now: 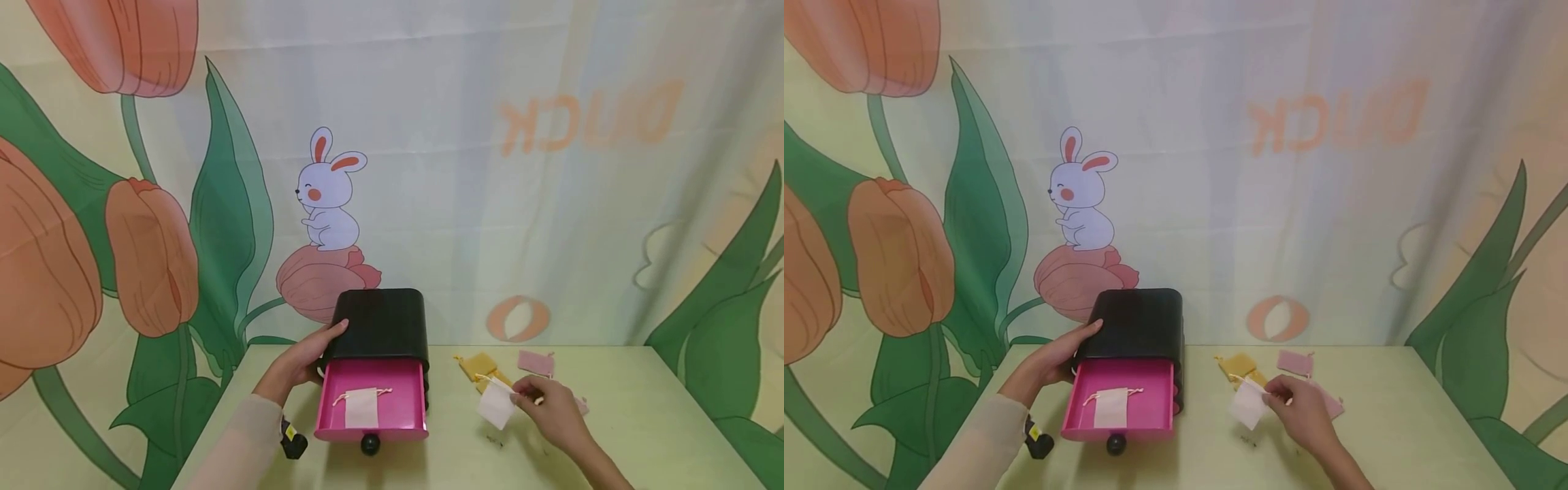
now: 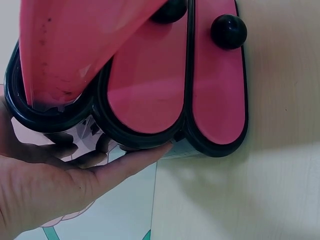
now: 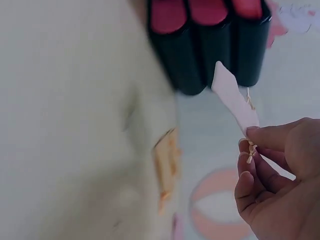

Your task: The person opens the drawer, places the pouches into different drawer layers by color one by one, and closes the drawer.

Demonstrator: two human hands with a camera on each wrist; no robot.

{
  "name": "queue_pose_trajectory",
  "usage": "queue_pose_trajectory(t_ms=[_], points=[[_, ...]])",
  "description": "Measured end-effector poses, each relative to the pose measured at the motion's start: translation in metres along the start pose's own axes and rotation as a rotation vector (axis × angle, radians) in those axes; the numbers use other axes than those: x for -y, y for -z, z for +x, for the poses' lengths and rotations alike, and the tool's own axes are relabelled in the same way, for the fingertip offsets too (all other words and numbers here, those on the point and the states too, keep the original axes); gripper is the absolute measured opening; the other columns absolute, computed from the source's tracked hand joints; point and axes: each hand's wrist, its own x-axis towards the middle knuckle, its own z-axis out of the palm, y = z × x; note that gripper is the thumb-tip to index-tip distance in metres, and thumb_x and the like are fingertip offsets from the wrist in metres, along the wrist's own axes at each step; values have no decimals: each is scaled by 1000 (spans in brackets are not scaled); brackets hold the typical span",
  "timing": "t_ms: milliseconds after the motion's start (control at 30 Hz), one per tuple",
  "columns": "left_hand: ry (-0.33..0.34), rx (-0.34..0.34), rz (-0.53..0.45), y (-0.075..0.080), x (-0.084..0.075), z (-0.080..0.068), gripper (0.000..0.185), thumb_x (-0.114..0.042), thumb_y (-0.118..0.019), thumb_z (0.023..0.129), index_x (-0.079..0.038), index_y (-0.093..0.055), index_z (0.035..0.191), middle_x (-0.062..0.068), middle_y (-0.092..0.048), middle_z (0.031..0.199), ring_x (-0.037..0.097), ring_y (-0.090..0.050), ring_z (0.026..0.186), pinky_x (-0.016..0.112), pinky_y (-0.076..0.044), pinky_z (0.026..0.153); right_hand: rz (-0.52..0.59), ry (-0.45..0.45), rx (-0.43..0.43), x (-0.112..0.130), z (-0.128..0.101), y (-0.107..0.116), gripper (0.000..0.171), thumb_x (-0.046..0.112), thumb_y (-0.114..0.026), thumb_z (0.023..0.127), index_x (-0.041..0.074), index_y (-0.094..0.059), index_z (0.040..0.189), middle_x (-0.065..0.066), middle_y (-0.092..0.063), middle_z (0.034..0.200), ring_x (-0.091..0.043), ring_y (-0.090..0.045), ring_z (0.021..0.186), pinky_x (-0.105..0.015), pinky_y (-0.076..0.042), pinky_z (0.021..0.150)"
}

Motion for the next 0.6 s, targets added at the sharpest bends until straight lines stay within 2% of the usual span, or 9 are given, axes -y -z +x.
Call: queue_pose_trajectory(t_ms=[133, 333, 467, 600], points=[[1, -2, 1, 0, 0, -1, 94, -70, -57, 98, -26, -14, 170, 29, -32, 162, 53, -54, 127, 71, -58, 80, 104, 84, 6, 41, 8, -2, 4, 10, -79, 96, 11, -77, 99, 4, -72, 88, -13, -66, 82, -26, -55, 70], [-2, 3, -13, 0, 0, 2, 94, -70, -58, 98, -27, -16, 170, 29, -33, 162, 52, -55, 126, 70, -59, 80, 207, 179, 80, 100, 21, -16, 6, 13, -79, 97, 15, -78, 102, 5, -74, 94, -14, -66, 84, -29, -58, 75], [7, 1, -18, 1, 1, 2, 96, -71, -59, 97, -26, -16, 170, 29, -35, 160, 52, -55, 126, 69, -59, 80, 230, 217, 146, 133, 27, -34, 6, 17, -81, 96, 16, -79, 102, 6, -74, 95, -15, -66, 83, -29, -59, 77], [10, -2, -9, 1, 1, 2, 97, -71, -59, 96, -26, -15, 170, 28, -36, 160, 51, -55, 127, 69, -59, 81, 203, 261, 219, 157, 33, -50, 6, 19, -81, 96, 17, -79, 101, 7, -73, 93, -15, -65, 84, -28, -59, 77]])
